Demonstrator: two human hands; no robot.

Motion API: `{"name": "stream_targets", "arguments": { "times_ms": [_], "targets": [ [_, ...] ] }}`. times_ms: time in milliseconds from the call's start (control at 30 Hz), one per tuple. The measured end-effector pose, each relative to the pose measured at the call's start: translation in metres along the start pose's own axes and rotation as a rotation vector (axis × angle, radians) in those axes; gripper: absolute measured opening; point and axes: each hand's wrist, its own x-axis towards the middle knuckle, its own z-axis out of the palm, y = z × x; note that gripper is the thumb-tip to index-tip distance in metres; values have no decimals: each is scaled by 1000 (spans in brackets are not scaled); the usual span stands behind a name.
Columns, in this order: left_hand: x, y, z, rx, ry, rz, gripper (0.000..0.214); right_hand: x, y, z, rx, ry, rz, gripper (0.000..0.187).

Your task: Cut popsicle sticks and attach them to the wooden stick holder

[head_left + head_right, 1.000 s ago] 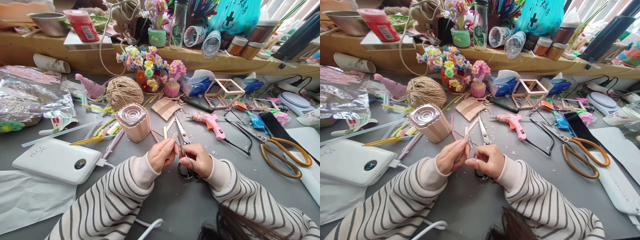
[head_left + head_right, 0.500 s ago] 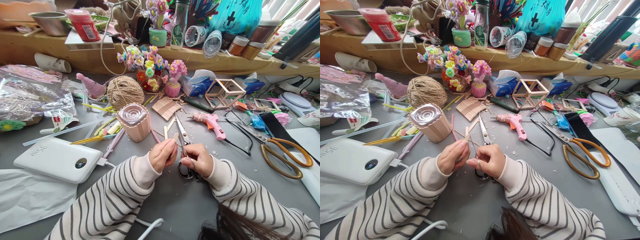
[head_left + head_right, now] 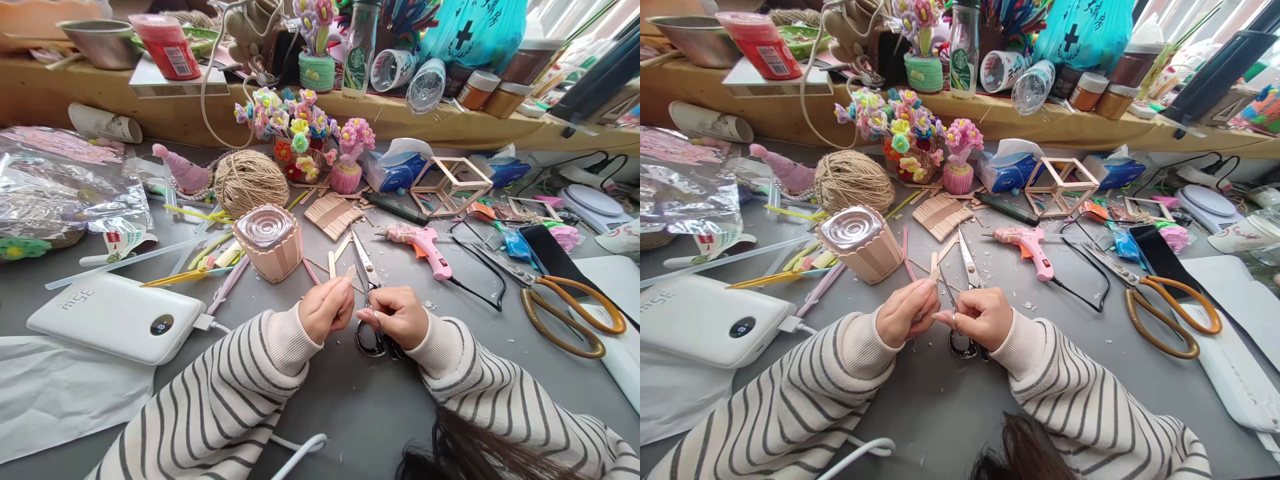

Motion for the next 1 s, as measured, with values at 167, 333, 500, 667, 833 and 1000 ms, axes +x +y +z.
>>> {"name": "stream_targets", "arguments": {
  "times_ms": [167,333,500,667,833,1000],
  "targets": [
    [-1,2,2,47,11,-22,37,-1,-2,0,-10,15,63,47],
    [0,0,2,49,14,-12,36,-3,-1,-2,30,-56,98,48],
    [-1,0,2,23,23,0,37,-3,-1,-1,29,-63,82,48],
    [-2,4,-1,-5,-12,-25,36,-2,-2,-2,13,-79,51,46],
    [0,3,-1,-15,7,-50,37,0,-2,-2,-53,3,18,46],
    [4,-1,-4,41,90,-26,32,0,-2,0,-77,61,93,45]
  ]
}}
